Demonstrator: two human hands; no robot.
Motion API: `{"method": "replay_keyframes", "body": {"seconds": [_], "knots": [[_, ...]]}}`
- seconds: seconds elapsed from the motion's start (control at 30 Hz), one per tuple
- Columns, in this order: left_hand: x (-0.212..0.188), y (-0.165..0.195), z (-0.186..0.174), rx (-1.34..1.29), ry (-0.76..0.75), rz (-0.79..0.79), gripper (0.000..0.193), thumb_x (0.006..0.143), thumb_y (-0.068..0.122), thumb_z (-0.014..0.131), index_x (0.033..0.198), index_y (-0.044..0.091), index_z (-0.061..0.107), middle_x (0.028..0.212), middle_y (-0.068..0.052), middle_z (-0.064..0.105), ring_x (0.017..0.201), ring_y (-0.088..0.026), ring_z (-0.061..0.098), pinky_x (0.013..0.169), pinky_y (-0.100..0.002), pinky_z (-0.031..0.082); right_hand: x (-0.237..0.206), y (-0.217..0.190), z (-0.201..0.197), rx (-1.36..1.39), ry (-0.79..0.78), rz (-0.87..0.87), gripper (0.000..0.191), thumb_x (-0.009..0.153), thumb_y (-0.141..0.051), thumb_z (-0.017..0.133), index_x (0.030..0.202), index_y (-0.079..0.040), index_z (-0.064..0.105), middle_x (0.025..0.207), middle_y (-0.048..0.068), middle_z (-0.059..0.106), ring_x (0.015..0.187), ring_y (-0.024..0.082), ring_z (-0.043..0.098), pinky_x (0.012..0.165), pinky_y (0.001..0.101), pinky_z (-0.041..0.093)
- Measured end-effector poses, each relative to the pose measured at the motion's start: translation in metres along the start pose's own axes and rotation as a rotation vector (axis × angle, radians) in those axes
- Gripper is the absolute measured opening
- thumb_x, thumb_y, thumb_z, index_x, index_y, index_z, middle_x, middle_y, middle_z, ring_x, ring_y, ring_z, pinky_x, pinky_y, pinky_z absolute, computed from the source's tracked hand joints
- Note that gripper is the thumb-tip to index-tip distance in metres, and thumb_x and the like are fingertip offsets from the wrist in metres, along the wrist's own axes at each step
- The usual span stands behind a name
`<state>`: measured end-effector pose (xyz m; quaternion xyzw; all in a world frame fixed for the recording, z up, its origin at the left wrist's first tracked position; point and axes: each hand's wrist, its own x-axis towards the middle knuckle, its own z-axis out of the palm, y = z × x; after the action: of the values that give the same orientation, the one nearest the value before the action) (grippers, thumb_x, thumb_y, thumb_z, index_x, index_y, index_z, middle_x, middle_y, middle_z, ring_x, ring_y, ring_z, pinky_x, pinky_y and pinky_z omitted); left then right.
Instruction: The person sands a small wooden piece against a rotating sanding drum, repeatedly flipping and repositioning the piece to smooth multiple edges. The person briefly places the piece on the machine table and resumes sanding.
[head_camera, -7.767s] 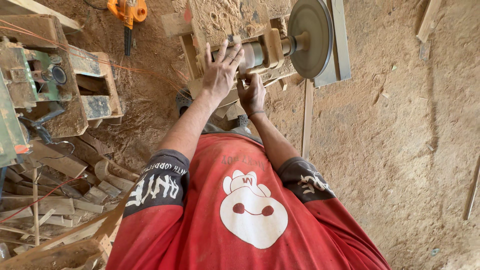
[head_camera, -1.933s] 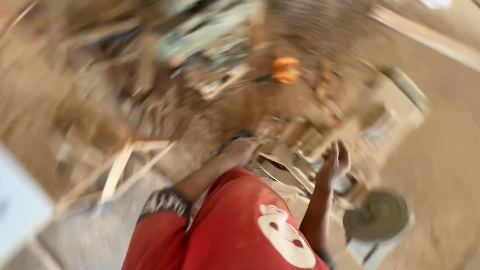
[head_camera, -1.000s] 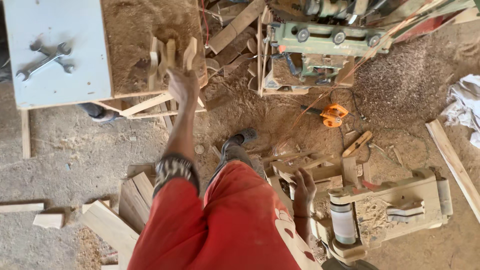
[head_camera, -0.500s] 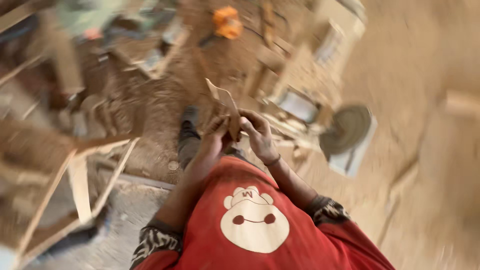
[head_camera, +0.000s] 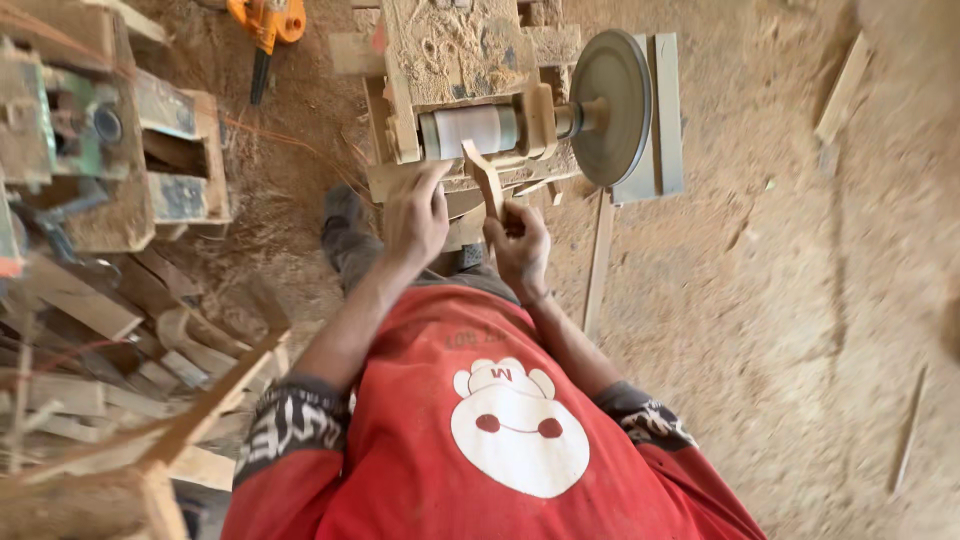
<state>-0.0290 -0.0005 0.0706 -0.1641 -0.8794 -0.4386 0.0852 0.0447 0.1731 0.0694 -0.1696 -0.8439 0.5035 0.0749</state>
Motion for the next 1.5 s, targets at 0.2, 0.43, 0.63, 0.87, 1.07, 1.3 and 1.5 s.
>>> {"method": "replay_keyframes", "body": {"seconds": [0.2, 0.43, 0.63, 0.87, 1.07, 1.3, 1.5], "knots": [[0.088, -0.057, 0.008, 0.220, -0.385, 0.291, 0.052, 0.088, -0.012, 0.056, 0.136, 0.005, 0.066, 0.145, -0.013, 0.065, 0.139, -0.035, 0.051, 0.118, -0.051, 0.038, 0.034, -0.015, 0.050, -0.112, 0.203, -0.129, 0.039, 0.089, -0.010, 0.079, 0.125, -0.002, 0.067, 0.089, 0.008, 0.064, 0.073, 0.019, 0.066, 0.069, 0.0313, 0.057], [0.109, -0.089, 0.032, 0.263, -0.634, 0.345, 0.053, 0.090, -0.007, 0.054, 0.140, 0.010, 0.065, 0.145, -0.009, 0.064, 0.140, -0.033, 0.047, 0.119, -0.049, 0.031, 0.044, -0.018, 0.069, -0.243, 0.227, -0.179, 0.040, 0.091, -0.007, 0.078, 0.131, -0.010, 0.070, 0.091, 0.008, 0.065, 0.078, 0.023, 0.067, 0.073, 0.0357, 0.056], [0.101, -0.097, 0.045, 0.250, -0.485, 0.432, 0.047, 0.096, 0.006, 0.066, 0.142, 0.010, 0.064, 0.147, -0.009, 0.064, 0.141, -0.033, 0.047, 0.118, -0.048, 0.028, 0.042, -0.010, 0.067, -0.317, 0.201, -0.252, 0.041, 0.090, -0.008, 0.079, 0.130, -0.012, 0.071, 0.095, 0.010, 0.064, 0.084, 0.028, 0.066, 0.077, 0.0386, 0.056], [0.101, -0.099, 0.050, 0.257, -0.481, 0.337, 0.042, 0.096, 0.007, 0.066, 0.137, 0.012, 0.069, 0.143, -0.005, 0.066, 0.144, -0.030, 0.045, 0.121, -0.052, 0.022, 0.052, -0.003, 0.062, -0.289, 0.161, -0.263, 0.040, 0.091, -0.009, 0.080, 0.130, -0.014, 0.072, 0.093, 0.009, 0.064, 0.083, 0.026, 0.065, 0.077, 0.0382, 0.056], [0.103, -0.102, 0.050, 0.185, -0.477, 0.298, 0.039, 0.102, 0.002, 0.056, 0.136, 0.014, 0.070, 0.144, -0.003, 0.066, 0.147, -0.032, 0.043, 0.123, -0.056, 0.015, 0.052, 0.000, 0.062, -0.286, 0.140, -0.285, 0.044, 0.090, -0.008, 0.079, 0.132, -0.013, 0.071, 0.093, 0.010, 0.063, 0.082, 0.027, 0.065, 0.076, 0.0387, 0.056], [0.105, -0.101, 0.048, 0.183, -0.507, 0.260, 0.041, 0.102, 0.000, 0.052, 0.136, 0.016, 0.070, 0.145, -0.002, 0.064, 0.150, -0.032, 0.039, 0.123, -0.059, 0.011, 0.052, 0.002, 0.066, -0.273, 0.155, -0.283, 0.042, 0.089, -0.009, 0.081, 0.130, -0.014, 0.072, 0.092, 0.009, 0.064, 0.081, 0.025, 0.066, 0.076, 0.0379, 0.056], [0.098, -0.099, 0.045, 0.163, -0.494, 0.255, 0.045, 0.102, -0.001, 0.050, 0.139, 0.017, 0.068, 0.148, -0.001, 0.061, 0.153, -0.033, 0.033, 0.123, -0.062, 0.006, 0.050, 0.009, 0.068, -0.253, 0.173, -0.307, 0.041, 0.089, -0.008, 0.081, 0.129, -0.013, 0.071, 0.097, 0.008, 0.066, 0.085, 0.024, 0.069, 0.078, 0.0368, 0.057]]}}
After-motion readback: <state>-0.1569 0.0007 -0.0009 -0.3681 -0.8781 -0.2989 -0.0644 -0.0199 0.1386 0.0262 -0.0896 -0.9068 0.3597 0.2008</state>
